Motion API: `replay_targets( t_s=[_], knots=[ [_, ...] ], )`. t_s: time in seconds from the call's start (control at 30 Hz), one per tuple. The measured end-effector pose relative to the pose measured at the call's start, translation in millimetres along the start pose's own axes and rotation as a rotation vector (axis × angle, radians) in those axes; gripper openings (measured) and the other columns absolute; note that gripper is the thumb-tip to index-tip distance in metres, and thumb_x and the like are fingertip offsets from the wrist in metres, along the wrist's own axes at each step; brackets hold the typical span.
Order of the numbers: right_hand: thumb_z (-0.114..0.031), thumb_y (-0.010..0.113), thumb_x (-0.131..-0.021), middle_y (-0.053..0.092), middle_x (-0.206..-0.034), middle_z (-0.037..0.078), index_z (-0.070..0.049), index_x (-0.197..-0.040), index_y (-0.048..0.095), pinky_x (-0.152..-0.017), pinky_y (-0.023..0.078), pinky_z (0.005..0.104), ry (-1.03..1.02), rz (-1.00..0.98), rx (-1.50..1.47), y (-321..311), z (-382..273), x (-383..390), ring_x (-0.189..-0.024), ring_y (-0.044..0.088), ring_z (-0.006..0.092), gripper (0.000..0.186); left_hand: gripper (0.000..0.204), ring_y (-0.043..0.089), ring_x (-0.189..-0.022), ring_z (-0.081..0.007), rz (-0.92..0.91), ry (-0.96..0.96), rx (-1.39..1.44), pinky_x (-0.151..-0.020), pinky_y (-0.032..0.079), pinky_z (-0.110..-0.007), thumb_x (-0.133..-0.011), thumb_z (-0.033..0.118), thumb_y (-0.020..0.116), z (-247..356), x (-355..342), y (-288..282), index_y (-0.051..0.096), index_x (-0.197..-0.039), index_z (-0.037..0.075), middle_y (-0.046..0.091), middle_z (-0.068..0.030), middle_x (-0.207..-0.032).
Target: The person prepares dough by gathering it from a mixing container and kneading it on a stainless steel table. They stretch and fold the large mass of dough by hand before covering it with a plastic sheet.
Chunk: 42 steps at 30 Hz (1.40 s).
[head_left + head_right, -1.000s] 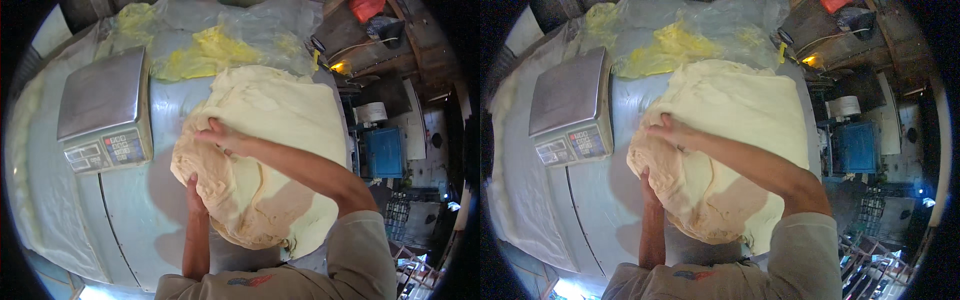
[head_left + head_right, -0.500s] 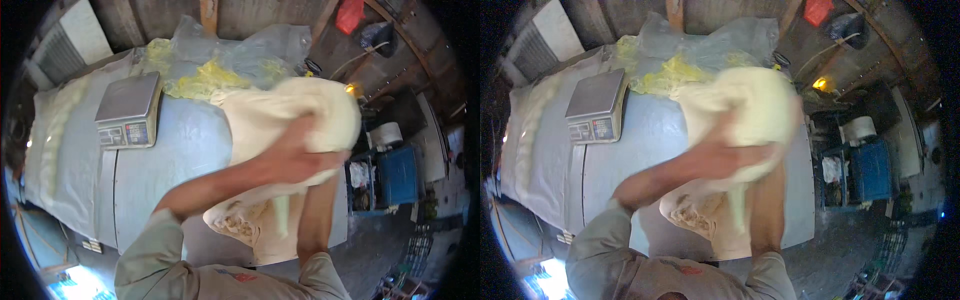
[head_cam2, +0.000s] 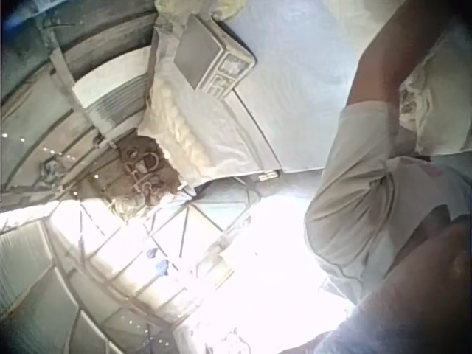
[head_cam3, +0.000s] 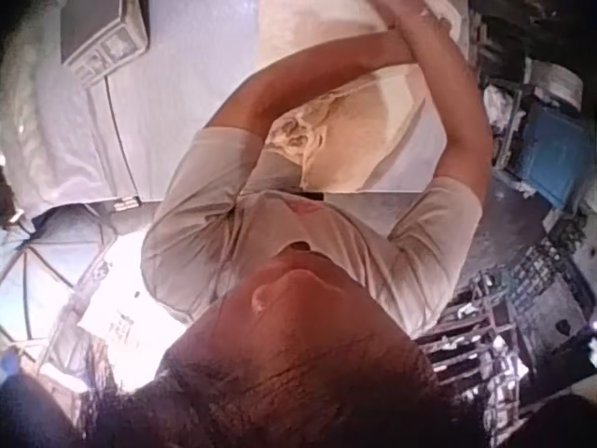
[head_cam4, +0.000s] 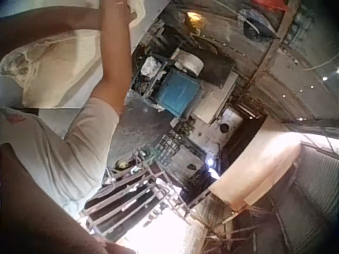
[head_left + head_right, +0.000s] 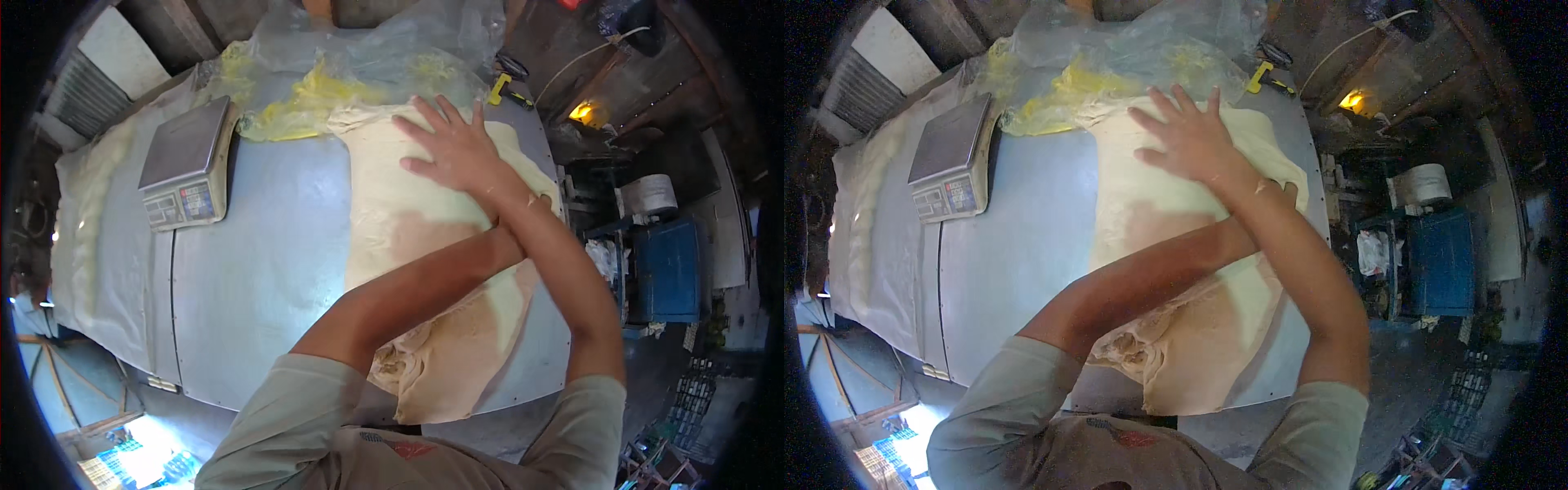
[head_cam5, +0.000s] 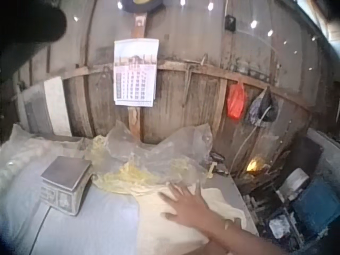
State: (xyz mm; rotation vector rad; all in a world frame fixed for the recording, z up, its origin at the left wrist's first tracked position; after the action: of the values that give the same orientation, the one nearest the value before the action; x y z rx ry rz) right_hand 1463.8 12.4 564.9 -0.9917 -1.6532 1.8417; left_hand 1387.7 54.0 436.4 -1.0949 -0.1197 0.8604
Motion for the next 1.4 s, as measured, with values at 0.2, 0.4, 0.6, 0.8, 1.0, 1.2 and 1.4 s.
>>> replay_targets(
  t_s=[0.2, 0.4, 0.6, 0.8, 1.0, 1.2, 1.4],
  knots=[
    [-0.041, 0.048, -0.092, 0.045, -0.136, 0.015, -0.018, -0.134, 0.047, -0.103, 0.033, 0.0426, -0.016, 0.003, -0.178, 30, 94, 2, -0.124, 0.043, 0.0334, 0.048, 0.068, 0.037, -0.123, -0.0451, -0.386, -0.237, -0.128, -0.099, 0.035, -0.049, -0.082, 0.048, 0.054, 97, 53, -114, 0.040, -0.136, 0.010, 0.035, -0.0259, -0.138],
    [-0.035, 0.049, -0.092, 0.056, -0.121, 0.018, -0.017, -0.128, 0.052, -0.095, 0.041, 0.0415, -0.093, 0.191, -0.277, 55, 133, 14, -0.112, 0.051, 0.0367, 0.041, 0.082, 0.022, -0.134, -0.0444, 0.058, -0.070, 0.254, -0.102, 0.016, -0.067, -0.078, 0.057, 0.055, 61, 164, -186, 0.033, -0.141, 0.010, 0.025, -0.0164, -0.148],
    [-0.028, 0.051, -0.090, 0.060, -0.109, 0.019, -0.008, -0.118, 0.057, -0.086, 0.045, 0.0428, 0.027, 0.566, -0.298, 85, 166, 24, -0.100, 0.057, 0.0365, 0.035, 0.099, 0.016, -0.138, -0.0395, -0.166, -0.361, -0.263, -0.099, 0.012, -0.072, -0.073, 0.073, 0.050, 31, 197, -154, 0.026, -0.144, 0.009, 0.021, -0.0129, -0.150],
    [-0.034, 0.049, -0.090, 0.060, -0.104, 0.020, -0.004, -0.109, 0.060, -0.080, 0.045, 0.0447, 0.191, 0.479, 0.020, 100, 199, 6, -0.096, 0.058, 0.0352, 0.037, 0.091, 0.019, -0.138, -0.0381, -0.198, -0.093, -0.226, -0.106, 0.017, -0.062, -0.078, 0.073, 0.043, 99, 141, -60, 0.035, -0.140, 0.006, 0.026, -0.0155, -0.148],
    [-0.056, 0.041, -0.089, 0.044, -0.131, 0.028, 0.001, -0.128, 0.047, -0.101, 0.021, 0.0653, 0.544, 0.232, -0.296, 34, 132, 70, -0.129, 0.034, 0.0406, 0.069, 0.081, 0.027, -0.135, -0.0314, -0.256, 0.033, -0.300, -0.111, 0.017, -0.047, -0.085, 0.064, 0.039, 104, 111, -42, 0.037, -0.137, 0.002, 0.034, -0.0155, -0.144],
    [-0.055, 0.037, -0.090, 0.026, -0.144, 0.027, -0.002, -0.142, 0.027, -0.108, 0.006, 0.0609, 0.590, 0.201, -0.344, 85, 107, 196, -0.137, 0.022, 0.0383, 0.074, 0.074, 0.031, -0.133, -0.0319, -0.403, 0.172, -0.304, -0.113, 0.015, -0.048, -0.088, 0.054, 0.041, 111, 105, -21, 0.039, -0.134, -0.004, 0.040, -0.0193, -0.138],
    [-0.039, 0.036, -0.095, 0.028, -0.147, 0.018, -0.011, -0.144, 0.027, -0.109, 0.004, 0.0593, 0.475, 0.318, -0.535, 99, 168, 219, -0.136, 0.025, 0.0358, 0.057, 0.063, 0.036, -0.130, -0.0328, -0.479, 0.212, 0.240, -0.112, 0.017, -0.049, -0.087, 0.042, 0.051, 109, 86, -35, 0.040, -0.133, 0.001, 0.045, -0.0212, -0.132]
  ],
)
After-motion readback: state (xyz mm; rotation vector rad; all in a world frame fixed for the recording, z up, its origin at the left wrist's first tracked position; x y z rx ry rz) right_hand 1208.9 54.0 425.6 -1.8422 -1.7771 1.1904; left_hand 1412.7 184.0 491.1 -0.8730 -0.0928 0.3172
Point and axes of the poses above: each hand's wrist, its own x-axis away from the middle knuckle, its own y-axis out of the palm, z = x × y, the point moved 1 cm from there along -x, towards the middle knuckle
